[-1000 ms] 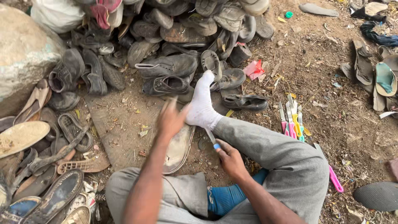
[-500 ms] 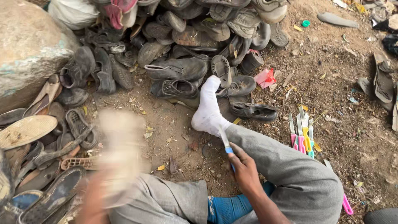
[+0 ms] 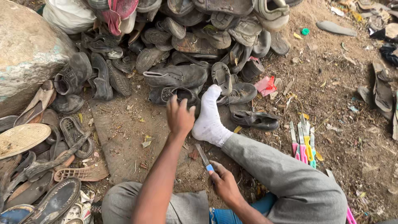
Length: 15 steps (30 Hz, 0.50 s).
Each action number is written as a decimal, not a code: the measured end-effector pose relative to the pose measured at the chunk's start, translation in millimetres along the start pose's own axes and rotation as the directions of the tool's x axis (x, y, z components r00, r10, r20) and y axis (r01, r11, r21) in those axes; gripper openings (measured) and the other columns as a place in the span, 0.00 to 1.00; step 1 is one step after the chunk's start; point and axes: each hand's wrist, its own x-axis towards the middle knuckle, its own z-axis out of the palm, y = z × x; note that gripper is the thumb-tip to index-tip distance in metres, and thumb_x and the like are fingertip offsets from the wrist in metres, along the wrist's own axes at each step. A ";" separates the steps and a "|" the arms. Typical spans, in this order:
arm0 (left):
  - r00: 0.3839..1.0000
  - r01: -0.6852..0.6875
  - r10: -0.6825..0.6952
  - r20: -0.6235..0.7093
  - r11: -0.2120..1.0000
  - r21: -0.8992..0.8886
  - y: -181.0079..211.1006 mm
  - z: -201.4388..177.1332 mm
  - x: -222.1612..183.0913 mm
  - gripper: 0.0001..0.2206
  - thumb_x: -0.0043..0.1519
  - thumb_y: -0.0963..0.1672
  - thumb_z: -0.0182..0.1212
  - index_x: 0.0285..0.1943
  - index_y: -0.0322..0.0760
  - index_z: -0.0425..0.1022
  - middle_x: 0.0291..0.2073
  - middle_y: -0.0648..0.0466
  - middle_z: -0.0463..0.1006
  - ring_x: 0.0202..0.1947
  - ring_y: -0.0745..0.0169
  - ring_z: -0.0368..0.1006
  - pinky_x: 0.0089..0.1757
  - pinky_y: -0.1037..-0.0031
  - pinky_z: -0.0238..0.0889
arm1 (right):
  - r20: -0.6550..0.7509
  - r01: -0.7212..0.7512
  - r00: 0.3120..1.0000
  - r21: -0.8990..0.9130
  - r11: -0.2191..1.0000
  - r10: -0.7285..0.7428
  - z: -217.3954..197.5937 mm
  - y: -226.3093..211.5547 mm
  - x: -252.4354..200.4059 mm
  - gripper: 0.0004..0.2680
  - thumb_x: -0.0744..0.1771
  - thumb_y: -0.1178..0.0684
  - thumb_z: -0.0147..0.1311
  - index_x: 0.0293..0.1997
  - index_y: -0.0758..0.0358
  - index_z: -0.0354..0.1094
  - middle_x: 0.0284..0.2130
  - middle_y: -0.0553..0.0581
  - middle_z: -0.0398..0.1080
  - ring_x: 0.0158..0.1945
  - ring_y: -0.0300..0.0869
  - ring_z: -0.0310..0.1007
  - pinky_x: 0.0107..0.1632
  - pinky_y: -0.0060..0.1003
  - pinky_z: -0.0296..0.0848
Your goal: The person repairs shoes using a knife and a handheld tool by hand. The person sits on the ground among a large pile of shoes and works on a sandal and then a black leather shoe, cutting and scraping the materials.
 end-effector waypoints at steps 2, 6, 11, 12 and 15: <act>0.997 0.032 -0.036 0.069 0.998 0.061 7.3 11.0 17.7 0.24 0.58 0.53 0.68 0.51 0.30 0.80 0.67 0.36 0.60 0.67 0.36 0.54 0.61 0.51 0.52 | 0.019 0.020 1.000 0.014 1.000 -0.021 -1.1 -1.5 4.5 0.16 0.71 0.54 0.48 0.69 0.58 0.62 0.22 0.48 0.66 0.21 0.32 0.59 0.23 0.30 0.57; 0.989 0.050 -0.060 0.133 0.995 0.084 2.9 -0.3 9.5 0.26 0.60 0.57 0.65 0.46 0.28 0.81 0.67 0.37 0.61 0.70 0.37 0.51 0.65 0.54 0.52 | -0.035 -0.034 0.999 -0.025 0.999 0.033 -7.3 -19.0 6.1 0.17 0.70 0.54 0.47 0.69 0.55 0.62 0.22 0.49 0.67 0.19 0.33 0.59 0.22 0.31 0.57; 0.945 -0.037 -0.003 0.326 0.992 0.116 -69.9 -57.7 -88.6 0.17 0.57 0.50 0.64 0.41 0.28 0.82 0.68 0.37 0.58 0.71 0.37 0.49 0.64 0.49 0.54 | -0.040 -0.012 0.999 0.076 0.997 0.015 -12.0 -22.4 -0.8 0.16 0.70 0.54 0.48 0.66 0.59 0.65 0.22 0.50 0.68 0.20 0.32 0.60 0.22 0.30 0.58; 0.960 -0.072 0.026 0.280 0.985 0.157 -81.7 -63.8 -106.1 0.17 0.55 0.47 0.64 0.45 0.26 0.81 0.69 0.38 0.60 0.73 0.38 0.51 0.64 0.55 0.59 | -0.029 0.000 1.000 0.067 0.998 0.002 -12.6 -19.5 -1.3 0.16 0.70 0.54 0.48 0.66 0.59 0.65 0.22 0.50 0.66 0.20 0.32 0.59 0.22 0.30 0.57; 0.964 0.105 -0.116 0.238 0.993 0.059 -96.0 -70.4 -137.1 0.21 0.57 0.50 0.67 0.46 0.24 0.79 0.69 0.41 0.60 0.68 0.39 0.56 0.62 0.52 0.61 | 0.015 0.025 1.000 0.034 0.999 -0.025 -1.5 -7.7 -5.0 0.16 0.70 0.54 0.48 0.66 0.60 0.65 0.22 0.49 0.66 0.20 0.32 0.58 0.22 0.30 0.57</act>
